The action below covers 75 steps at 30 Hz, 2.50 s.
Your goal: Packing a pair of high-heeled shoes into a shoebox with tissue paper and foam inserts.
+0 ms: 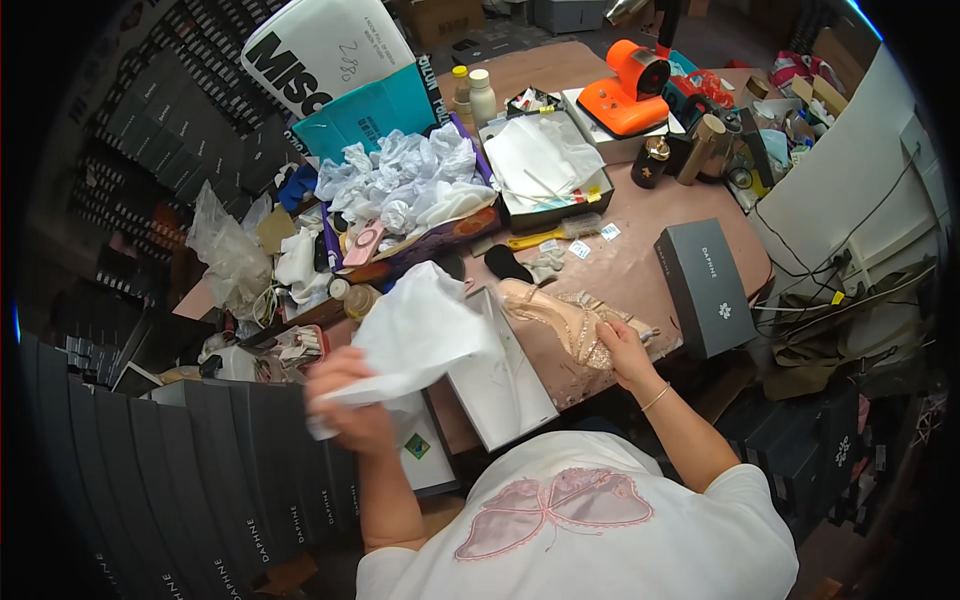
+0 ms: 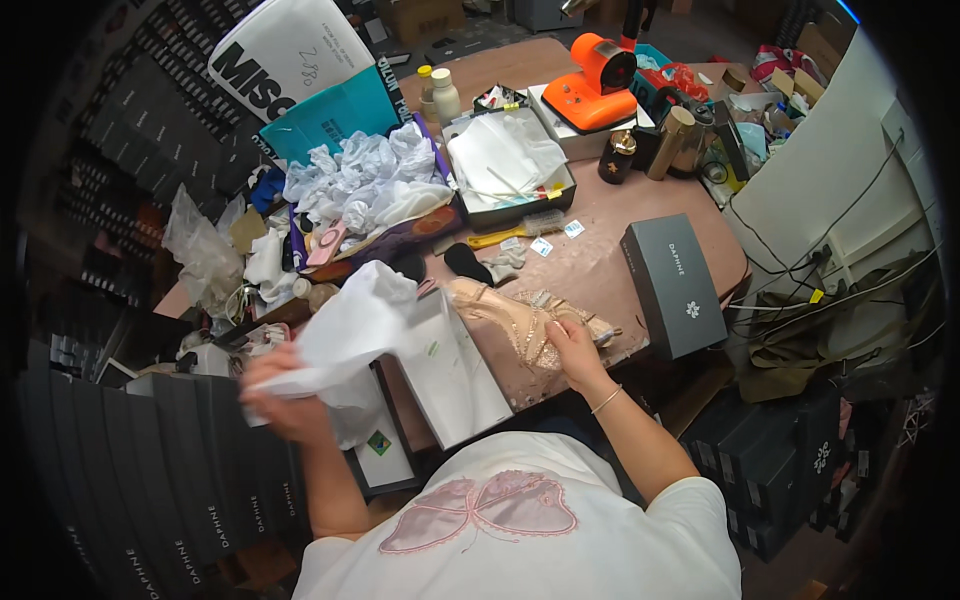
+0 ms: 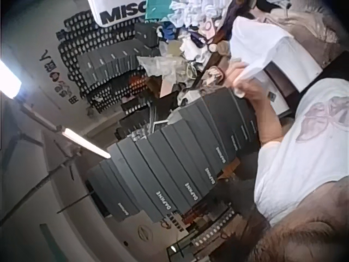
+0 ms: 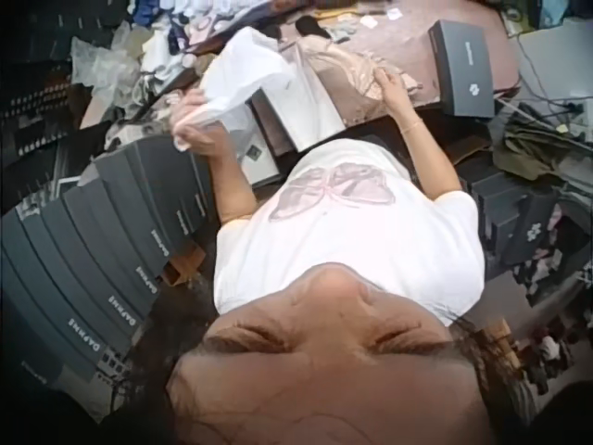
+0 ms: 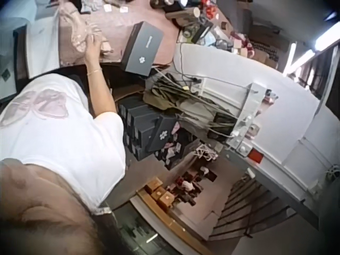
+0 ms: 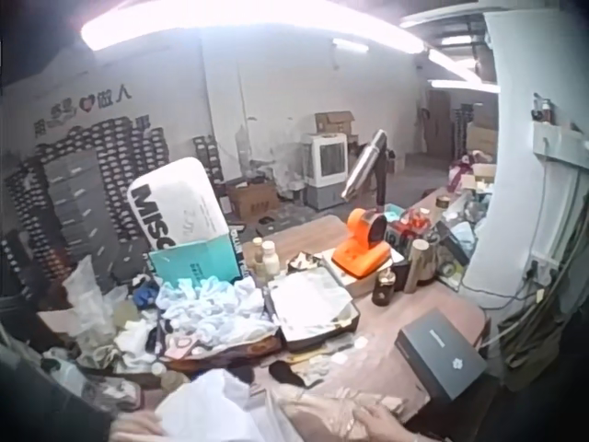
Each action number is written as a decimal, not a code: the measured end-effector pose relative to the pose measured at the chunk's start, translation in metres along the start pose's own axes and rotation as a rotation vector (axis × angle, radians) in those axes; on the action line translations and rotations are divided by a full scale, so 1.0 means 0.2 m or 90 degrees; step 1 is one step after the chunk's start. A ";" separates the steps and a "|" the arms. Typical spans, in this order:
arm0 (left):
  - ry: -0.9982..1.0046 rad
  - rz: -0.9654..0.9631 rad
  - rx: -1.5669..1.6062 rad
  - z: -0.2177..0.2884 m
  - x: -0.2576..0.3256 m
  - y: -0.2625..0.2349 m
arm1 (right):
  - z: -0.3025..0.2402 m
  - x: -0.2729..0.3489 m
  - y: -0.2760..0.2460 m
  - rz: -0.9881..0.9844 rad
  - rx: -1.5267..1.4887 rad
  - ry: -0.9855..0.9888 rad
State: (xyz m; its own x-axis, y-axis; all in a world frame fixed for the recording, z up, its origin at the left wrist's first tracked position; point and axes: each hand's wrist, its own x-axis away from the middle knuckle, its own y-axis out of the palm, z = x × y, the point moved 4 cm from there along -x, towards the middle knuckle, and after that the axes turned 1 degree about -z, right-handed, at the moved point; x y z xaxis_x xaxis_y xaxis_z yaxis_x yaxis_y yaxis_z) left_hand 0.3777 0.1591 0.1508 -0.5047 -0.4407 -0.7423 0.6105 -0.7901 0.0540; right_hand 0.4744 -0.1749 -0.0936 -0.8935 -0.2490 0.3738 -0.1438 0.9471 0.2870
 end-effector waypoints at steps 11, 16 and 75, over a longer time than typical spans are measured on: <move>-0.791 0.033 0.610 -0.52 0.82 0.27 | -0.09 0.41 0.64 -0.316 0.054 0.130; -0.765 0.066 0.628 -0.46 0.75 -0.26 | -0.17 0.18 0.52 -0.240 0.529 -0.273; -0.535 0.182 0.090 -0.24 0.54 -1.02 | 0.16 0.03 0.84 -0.499 0.270 0.069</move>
State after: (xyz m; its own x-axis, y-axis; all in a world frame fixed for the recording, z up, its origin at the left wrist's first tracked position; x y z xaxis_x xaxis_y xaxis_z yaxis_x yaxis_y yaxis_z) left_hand 0.2277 0.2939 0.0286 -0.6584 -0.7515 0.0421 0.7289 -0.6227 0.2844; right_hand 0.4310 -0.0109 -0.0705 -0.4299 -0.8532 0.2954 -0.8603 0.4864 0.1527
